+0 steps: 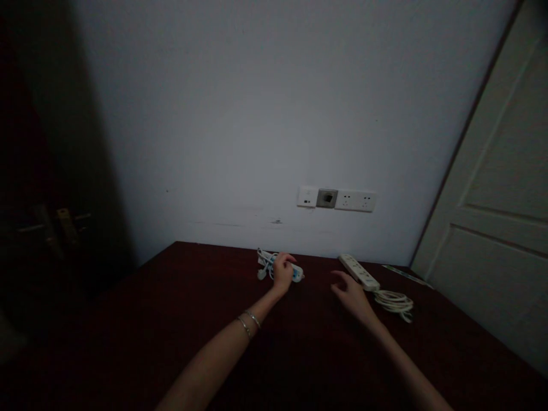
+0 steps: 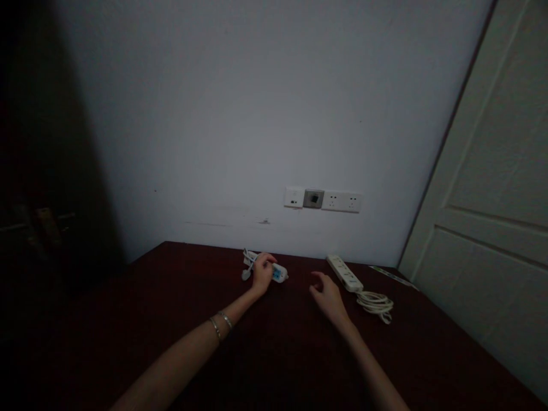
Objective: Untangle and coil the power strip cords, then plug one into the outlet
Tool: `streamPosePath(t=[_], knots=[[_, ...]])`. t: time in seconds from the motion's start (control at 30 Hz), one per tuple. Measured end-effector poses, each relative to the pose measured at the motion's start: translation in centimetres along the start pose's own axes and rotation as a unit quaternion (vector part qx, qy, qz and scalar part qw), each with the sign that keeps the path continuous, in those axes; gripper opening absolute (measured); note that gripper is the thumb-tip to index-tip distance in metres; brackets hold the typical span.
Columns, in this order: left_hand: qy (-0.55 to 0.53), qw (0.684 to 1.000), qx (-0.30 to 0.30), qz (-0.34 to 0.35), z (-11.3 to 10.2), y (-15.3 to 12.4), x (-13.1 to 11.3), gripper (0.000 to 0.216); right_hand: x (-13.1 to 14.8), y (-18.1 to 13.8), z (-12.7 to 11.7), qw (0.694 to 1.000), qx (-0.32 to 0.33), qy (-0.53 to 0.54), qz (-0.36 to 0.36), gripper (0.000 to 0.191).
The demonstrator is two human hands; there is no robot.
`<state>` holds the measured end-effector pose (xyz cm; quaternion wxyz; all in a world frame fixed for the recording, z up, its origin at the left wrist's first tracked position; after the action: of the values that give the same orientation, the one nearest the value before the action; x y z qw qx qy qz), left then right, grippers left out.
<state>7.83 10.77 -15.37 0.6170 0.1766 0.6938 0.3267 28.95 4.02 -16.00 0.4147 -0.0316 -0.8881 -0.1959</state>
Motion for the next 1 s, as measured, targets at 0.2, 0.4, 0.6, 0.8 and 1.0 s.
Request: streamPosePath(t=[0.2, 0.4, 0.6, 0.8, 1.0], knots=[[0.011, 0.968, -0.191, -0.164, -12.6, 4.5, 5.5, 0.021, 0.1, 1.5, 5.1, 0.994, 0.054, 0.068, 0.06, 0.045], [-0.021, 0.932, -0.208, -0.295, -17.3, 3.4, 9.4, 0.019, 0.6, 3.0, 9.2, 0.996, 0.054, 0.064, 0.008, 0.055], [-0.074, 0.939, -0.091, -0.324, -13.8, 3.2, 11.5, 0.027, -0.8, 4.9, 12.0, 0.979, 0.093, 0.167, 0.067, 0.058], [-0.116, 0.941, 0.015, -0.318, -10.1, 3.3, 12.3, 0.042, -2.2, 5.1, 13.7, 0.947, 0.128, 0.266, 0.129, 0.06], [-0.16, 0.94, 0.08, -0.291, -8.3, 2.7, 12.3, 0.041, -2.2, 5.0, 13.7, 0.931, 0.095, 0.321, 0.143, 0.046]])
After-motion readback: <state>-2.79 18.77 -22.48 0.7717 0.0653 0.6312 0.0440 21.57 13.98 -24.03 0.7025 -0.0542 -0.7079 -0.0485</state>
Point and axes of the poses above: each hand's wrist, its own y-axis towards the middle knuckle, its own z-axis out of the palm, x = y × z, the point moved 3 cm from there along y, towards the middle knuckle, and after that the axes turned 9 degrees about z, right-handed, at the moved point
